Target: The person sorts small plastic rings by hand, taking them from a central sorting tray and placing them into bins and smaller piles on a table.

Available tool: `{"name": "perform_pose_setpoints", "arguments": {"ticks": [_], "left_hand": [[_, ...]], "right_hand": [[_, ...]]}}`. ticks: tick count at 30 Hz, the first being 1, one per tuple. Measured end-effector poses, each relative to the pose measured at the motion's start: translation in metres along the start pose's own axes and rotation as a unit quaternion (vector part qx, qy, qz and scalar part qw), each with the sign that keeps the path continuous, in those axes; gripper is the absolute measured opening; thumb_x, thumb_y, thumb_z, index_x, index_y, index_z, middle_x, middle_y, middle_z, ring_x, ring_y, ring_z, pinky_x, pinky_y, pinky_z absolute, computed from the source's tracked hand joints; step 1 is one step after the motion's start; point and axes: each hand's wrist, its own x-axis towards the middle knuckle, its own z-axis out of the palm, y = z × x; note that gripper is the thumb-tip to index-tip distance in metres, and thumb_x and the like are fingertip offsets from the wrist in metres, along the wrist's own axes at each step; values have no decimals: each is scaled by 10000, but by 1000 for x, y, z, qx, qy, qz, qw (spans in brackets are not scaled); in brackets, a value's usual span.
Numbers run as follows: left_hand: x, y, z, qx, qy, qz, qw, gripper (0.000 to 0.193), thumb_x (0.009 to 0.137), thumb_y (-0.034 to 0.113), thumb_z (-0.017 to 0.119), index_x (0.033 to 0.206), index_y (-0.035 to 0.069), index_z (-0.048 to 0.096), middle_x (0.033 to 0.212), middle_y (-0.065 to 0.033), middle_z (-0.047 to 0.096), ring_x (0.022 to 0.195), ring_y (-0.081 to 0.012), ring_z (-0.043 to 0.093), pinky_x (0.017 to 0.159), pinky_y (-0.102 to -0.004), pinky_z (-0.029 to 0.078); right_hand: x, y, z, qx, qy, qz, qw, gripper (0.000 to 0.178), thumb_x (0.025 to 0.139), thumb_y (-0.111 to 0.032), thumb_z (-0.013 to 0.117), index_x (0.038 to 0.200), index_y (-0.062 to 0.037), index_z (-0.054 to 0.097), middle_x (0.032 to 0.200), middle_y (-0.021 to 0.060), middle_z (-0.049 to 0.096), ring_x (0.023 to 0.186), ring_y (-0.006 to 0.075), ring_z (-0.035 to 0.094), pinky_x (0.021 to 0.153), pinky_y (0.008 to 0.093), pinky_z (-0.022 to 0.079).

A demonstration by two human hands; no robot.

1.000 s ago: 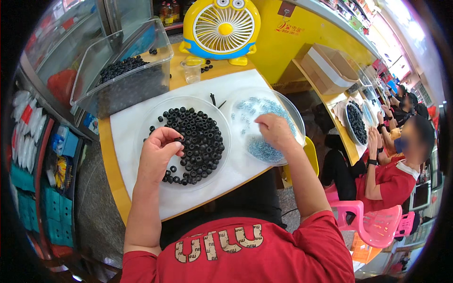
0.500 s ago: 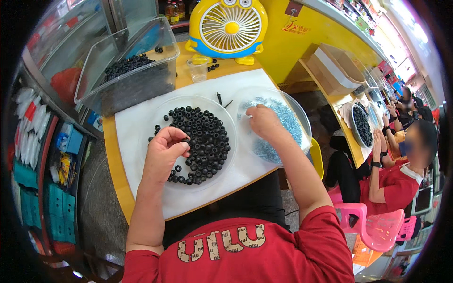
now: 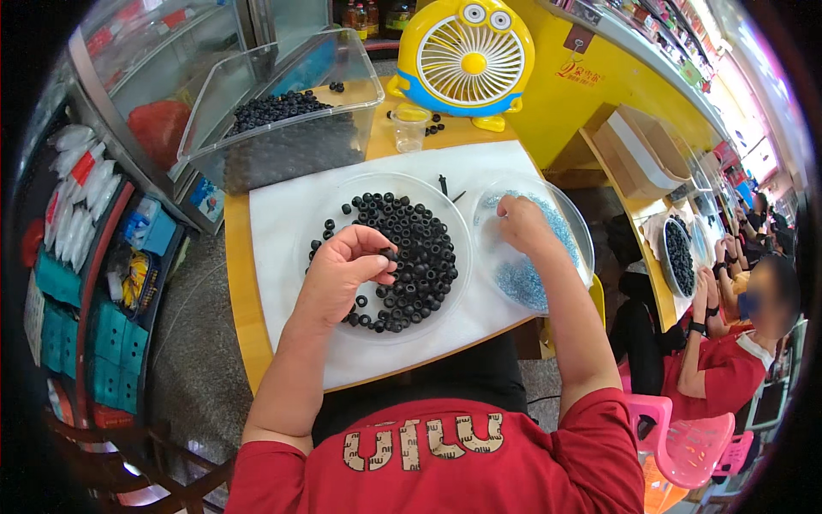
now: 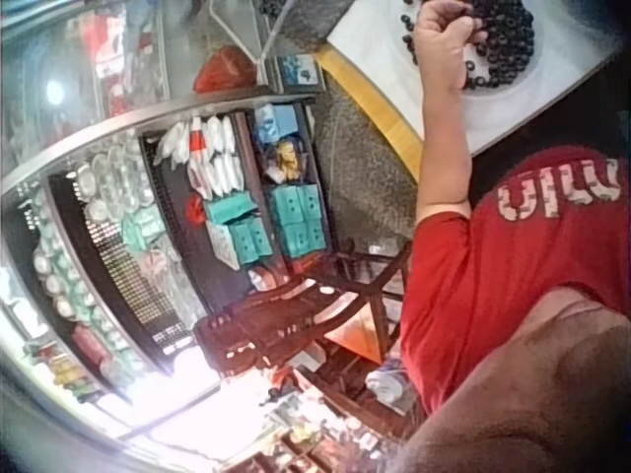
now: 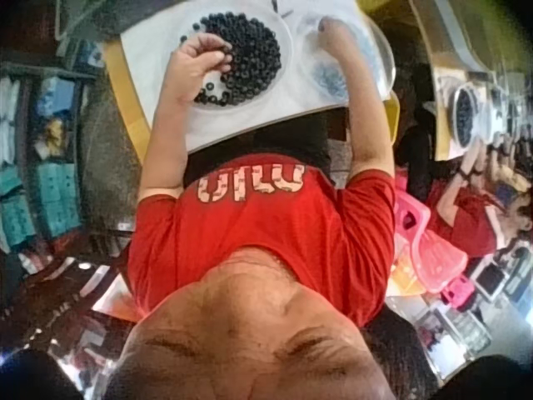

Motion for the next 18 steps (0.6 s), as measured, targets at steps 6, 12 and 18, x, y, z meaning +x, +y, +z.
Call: {"name": "perform_pose_setpoints", "arguments": {"ticks": [6,12,18], "left_hand": [[-2,-4,0,46,-8,23,999,171,734,-54,530,887,22,538,857,-61,574,741,-125,570,673,-264,503],[-3,-6,7,86,-27,40,995,283,722,-60,546,984,29,490,890,-31,544,783,-81,539,702,-210,464],[-2,-7,6,130,-4,60,990,270,713,-37,572,962,23,486,879,-33,543,802,-84,528,715,-220,454]], "right_hand": [[-34,-46,-29,334,9,13,942,106,736,-70,559,831,-25,575,726,109,605,667,207,584,622,286,468],[-65,-123,-16,480,-1,-100,871,100,725,-18,622,821,-22,593,739,25,608,672,85,570,614,218,463],[-62,-138,-4,338,96,-241,904,112,740,-20,577,844,-49,606,798,87,623,715,218,600,643,287,479]]}}
